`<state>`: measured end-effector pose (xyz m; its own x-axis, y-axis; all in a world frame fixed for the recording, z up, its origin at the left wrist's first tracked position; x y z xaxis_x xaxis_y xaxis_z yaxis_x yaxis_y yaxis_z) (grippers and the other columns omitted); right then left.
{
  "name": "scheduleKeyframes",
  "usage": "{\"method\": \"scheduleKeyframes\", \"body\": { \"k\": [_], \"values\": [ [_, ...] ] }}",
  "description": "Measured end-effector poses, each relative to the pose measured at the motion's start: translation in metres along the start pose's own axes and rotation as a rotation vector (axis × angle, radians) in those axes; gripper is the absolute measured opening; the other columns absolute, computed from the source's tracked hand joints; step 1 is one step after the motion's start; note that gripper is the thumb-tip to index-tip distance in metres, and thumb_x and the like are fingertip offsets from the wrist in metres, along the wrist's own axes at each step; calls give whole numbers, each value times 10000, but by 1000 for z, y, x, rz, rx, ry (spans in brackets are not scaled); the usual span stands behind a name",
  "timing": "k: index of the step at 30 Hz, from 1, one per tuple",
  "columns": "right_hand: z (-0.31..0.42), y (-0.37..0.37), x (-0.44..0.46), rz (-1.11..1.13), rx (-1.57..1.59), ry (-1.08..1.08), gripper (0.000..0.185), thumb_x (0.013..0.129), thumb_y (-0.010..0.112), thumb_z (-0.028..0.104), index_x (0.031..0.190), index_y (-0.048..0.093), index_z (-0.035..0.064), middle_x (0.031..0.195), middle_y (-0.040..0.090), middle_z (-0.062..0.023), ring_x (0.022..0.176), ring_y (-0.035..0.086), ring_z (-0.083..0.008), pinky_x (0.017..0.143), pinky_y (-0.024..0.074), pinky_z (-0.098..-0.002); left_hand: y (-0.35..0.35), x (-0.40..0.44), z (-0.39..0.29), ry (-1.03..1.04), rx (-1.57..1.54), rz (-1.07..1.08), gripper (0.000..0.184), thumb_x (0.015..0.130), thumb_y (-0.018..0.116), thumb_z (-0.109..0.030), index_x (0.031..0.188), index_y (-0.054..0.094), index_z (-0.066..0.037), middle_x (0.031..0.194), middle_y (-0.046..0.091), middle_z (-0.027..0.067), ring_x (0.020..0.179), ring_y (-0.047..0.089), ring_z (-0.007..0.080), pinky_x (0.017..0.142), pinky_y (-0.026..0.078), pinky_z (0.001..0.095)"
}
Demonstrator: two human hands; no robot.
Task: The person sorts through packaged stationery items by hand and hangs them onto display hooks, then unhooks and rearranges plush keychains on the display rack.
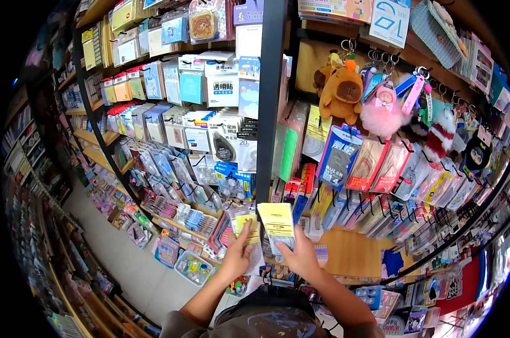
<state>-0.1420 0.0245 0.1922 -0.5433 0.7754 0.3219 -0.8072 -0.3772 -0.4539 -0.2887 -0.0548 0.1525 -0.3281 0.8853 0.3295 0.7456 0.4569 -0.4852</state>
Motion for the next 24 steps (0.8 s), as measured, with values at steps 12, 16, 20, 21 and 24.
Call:
{"method": "scheduleKeyframes", "body": {
  "k": [12, 16, 20, 21, 24],
  "values": [
    [-12, 33, 1, 291, -328, 94, 346, 807, 565, 165, 992, 345, -28, 902, 563, -298, 837, 558, -448, 699, 445, -487, 34, -19, 14, -61, -109, 46, 626, 813, 557, -23, 1367, 265, 3, 1053, 391, 242, 983, 455, 365, 884, 369, 328],
    [-17, 30, 0, 238, -190, 22, 344, 816, 579, 178, 1006, 377, -26, 900, 572, -289, 846, 566, -438, 699, 454, -458, 32, -19, 10, -72, -123, 73, 637, 815, 552, -24, 1378, 254, -19, 1067, 390, 247, 986, 454, 373, 894, 365, 332],
    [-47, 27, 6, 247, 231, -6, 421, 816, 620, 146, 1138, 418, -35, 991, 592, -202, 922, 594, -256, 788, 447, -339, 25, -15, -5, -2, -131, 90, 664, 814, 546, -17, 1395, 227, -59, 1087, 387, 255, 996, 444, 379, 916, 347, 341],
    [-45, 24, 7, 252, 283, 22, 421, 820, 617, 136, 1150, 415, -30, 1013, 586, -176, 936, 578, -225, 799, 442, -329, 24, -14, -7, -10, -150, 100, 670, 813, 545, -11, 1397, 222, -69, 1089, 386, 256, 1005, 439, 381, 922, 342, 342],
    [-39, 14, 10, 275, 432, 117, 427, 832, 608, 94, 1194, 405, -9, 1094, 550, -85, 990, 511, -133, 845, 420, -293, 23, -12, -7, -22, -183, 119, 682, 809, 542, 4, 1402, 218, -93, 1095, 384, 260, 1028, 422, 387, 934, 328, 345]
  ]
}}
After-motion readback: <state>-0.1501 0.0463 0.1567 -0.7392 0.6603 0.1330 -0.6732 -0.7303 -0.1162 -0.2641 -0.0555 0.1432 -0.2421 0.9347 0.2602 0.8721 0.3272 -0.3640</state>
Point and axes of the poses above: each hand's wrist, its own x-axis towards the middle knuckle, its own y-axis out of the palm, z = x × y, the point moved 7 cm from there along x, towards the middle knuckle
